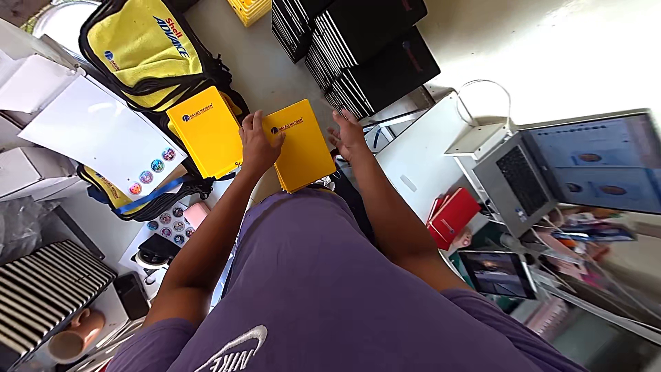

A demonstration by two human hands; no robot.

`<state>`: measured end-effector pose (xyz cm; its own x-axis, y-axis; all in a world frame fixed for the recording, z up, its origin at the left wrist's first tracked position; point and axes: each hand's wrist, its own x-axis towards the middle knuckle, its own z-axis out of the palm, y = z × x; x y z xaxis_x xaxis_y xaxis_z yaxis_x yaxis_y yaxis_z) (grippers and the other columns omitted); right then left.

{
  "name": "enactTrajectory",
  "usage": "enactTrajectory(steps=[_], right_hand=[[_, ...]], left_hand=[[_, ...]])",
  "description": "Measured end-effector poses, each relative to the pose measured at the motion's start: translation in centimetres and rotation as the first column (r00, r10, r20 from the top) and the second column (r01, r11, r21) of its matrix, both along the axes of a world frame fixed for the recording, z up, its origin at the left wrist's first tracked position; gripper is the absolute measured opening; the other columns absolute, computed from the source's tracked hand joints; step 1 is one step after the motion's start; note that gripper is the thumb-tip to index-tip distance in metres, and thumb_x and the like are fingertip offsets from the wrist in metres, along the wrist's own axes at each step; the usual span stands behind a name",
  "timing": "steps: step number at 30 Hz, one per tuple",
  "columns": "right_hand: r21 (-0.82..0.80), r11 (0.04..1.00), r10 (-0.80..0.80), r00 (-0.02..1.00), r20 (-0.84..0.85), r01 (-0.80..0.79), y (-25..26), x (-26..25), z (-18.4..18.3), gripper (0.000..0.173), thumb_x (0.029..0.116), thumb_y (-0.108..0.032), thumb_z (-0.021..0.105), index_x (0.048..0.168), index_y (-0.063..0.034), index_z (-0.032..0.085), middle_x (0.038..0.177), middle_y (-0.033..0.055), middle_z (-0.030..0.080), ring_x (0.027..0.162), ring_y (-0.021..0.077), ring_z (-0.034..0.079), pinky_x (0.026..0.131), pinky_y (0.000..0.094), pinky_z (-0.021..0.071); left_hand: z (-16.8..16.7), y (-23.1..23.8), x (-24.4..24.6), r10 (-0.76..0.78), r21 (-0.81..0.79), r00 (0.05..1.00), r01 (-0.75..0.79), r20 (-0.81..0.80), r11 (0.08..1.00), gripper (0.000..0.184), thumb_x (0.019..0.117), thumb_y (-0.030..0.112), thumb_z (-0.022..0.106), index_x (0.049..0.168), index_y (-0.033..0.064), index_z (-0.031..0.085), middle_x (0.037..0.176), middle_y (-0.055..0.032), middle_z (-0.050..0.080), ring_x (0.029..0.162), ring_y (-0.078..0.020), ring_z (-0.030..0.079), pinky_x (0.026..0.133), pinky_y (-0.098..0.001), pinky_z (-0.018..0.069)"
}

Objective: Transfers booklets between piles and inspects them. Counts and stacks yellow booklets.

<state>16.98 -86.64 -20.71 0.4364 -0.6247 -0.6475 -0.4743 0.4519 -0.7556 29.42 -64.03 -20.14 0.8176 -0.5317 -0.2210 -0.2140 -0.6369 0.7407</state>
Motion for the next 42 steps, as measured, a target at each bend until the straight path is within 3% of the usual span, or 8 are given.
enactTrajectory(steps=[2, 5, 10, 15, 20, 26, 32, 42], right_hand=[[0.137, 0.987, 0.086, 0.996, -0.030, -0.082, 0.0, -0.7, -0.8, 0.092, 0.0977, -0.054, 0.065, 0.165, -0.0170, 0.014, 0.162, 0.0167, 0.036, 0.135, 0.0362, 0.053, 0.101, 0.0536, 0.0546], [0.101, 0.961, 0.259, 0.966, -0.009, -0.257, 2.3, -1.2, -0.1, 0.079, 0.1029, -0.054, 0.054, 0.165, -0.0223, 0.019, 0.152, 0.0150, 0.051, 0.123, 0.0320, 0.064, 0.094, 0.0528, 0.0589], [-0.317, 0.894, 0.323, 0.946, -0.030, -0.315, 4.9, -1.2, -0.9, 0.057, 0.1080, -0.037, 0.045, 0.158, -0.0103, 0.035, 0.156, 0.0170, 0.046, 0.138, 0.0266, 0.052, 0.111, 0.0466, 0.0483], [-0.650, 0.603, 0.441, 0.872, -0.211, -0.463, 5.9, -0.9, 0.0, 0.055, 0.1057, -0.026, 0.047, 0.156, -0.0049, 0.036, 0.158, 0.0203, 0.041, 0.141, 0.0312, 0.049, 0.110, 0.0473, 0.0483], [-0.668, 0.475, 0.549, 0.786, -0.284, -0.573, 5.5, 0.6, 1.1, 0.053, 0.1017, -0.024, 0.053, 0.153, -0.0127, 0.046, 0.155, 0.0180, 0.044, 0.140, 0.0333, 0.048, 0.109, 0.0533, 0.0478], [-0.698, 0.294, 0.572, 0.705, -0.418, -0.653, 5.3, 2.0, 1.9, 0.037, 0.0970, -0.023, 0.062, 0.133, -0.0162, 0.065, 0.160, 0.0147, 0.039, 0.134, 0.0372, 0.052, 0.101, 0.0569, 0.0510], [-0.631, 0.270, 0.582, 0.646, -0.494, -0.727, 6.1, 3.2, 3.0, 0.030, 0.0964, -0.012, 0.062, 0.126, -0.0131, 0.065, 0.160, 0.0155, 0.039, 0.126, 0.0373, 0.059, 0.094, 0.0527, 0.0568], [-0.617, 0.255, 0.556, 0.635, -0.536, -0.745, 6.7, 3.6, 3.4, 0.035, 0.0956, -0.010, 0.061, 0.131, -0.0114, 0.062, 0.158, 0.0139, 0.042, 0.124, 0.0353, 0.061, 0.093, 0.0497, 0.0577]], left_hand=[[-0.9, 0.6, -0.1, -0.002, -0.008, 0.999, 0.002, -0.035, 1.000, 0.076, 0.0901, 0.043, 0.075, 0.151, 0.0106, 0.045, 0.153, -0.0210, 0.043, 0.135, -0.0407, 0.046, 0.107, -0.0566, 0.0454], [-0.9, 1.3, -0.4, 0.019, -0.039, 0.999, -0.021, -0.046, 0.999, 0.068, 0.0881, 0.038, 0.078, 0.144, 0.0091, 0.051, 0.150, -0.0200, 0.045, 0.132, -0.0360, 0.050, 0.105, -0.0512, 0.0490], [0.5, 3.4, -1.7, 0.051, -0.040, 0.982, -0.059, -0.180, 0.997, 0.072, 0.0879, 0.031, 0.079, 0.146, 0.0056, 0.044, 0.141, -0.0239, 0.048, 0.113, -0.0309, 0.063, 0.091, -0.0466, 0.0580], [1.0, 5.5, -2.6, 0.140, -0.200, 0.880, -0.254, -0.454, 0.946, 0.077, 0.0953, 0.014, 0.073, 0.156, 0.0108, 0.027, 0.120, -0.0179, 0.066, 0.088, -0.0253, 0.073, 0.080, -0.0437, 0.0632], [1.8, 8.2, -0.1, 0.212, -0.333, 0.878, -0.372, -0.430, 0.866, 0.047, 0.1019, 0.011, 0.061, 0.146, 0.0025, 0.046, 0.107, -0.0148, 0.073, 0.088, -0.0222, 0.074, 0.081, -0.0429, 0.0633], [2.0, 13.5, 6.4, 0.481, -0.306, 0.832, -0.550, -0.274, 0.777, 0.039, 0.1057, 0.012, 0.052, 0.144, 0.0033, 0.049, 0.109, -0.0109, 0.071, 0.087, -0.0146, 0.073, 0.079, -0.0363, 0.0626], [-0.1, 14.6, 8.9, 0.586, -0.240, 0.756, -0.651, -0.290, 0.720, 0.038, 0.1059, 0.010, 0.050, 0.143, 0.0080, 0.049, 0.102, -0.0089, 0.071, 0.081, -0.0112, 0.071, 0.075, -0.0317, 0.0601], [-2.7, 12.9, 9.0, 0.685, -0.285, 0.704, -0.707, -0.190, 0.647, 0.060, 0.0893, 0.004, 0.063, 0.146, 0.0019, 0.043, 0.131, -0.0148, 0.060, 0.105, -0.0176, 0.064, 0.088, -0.0339, 0.0553]])
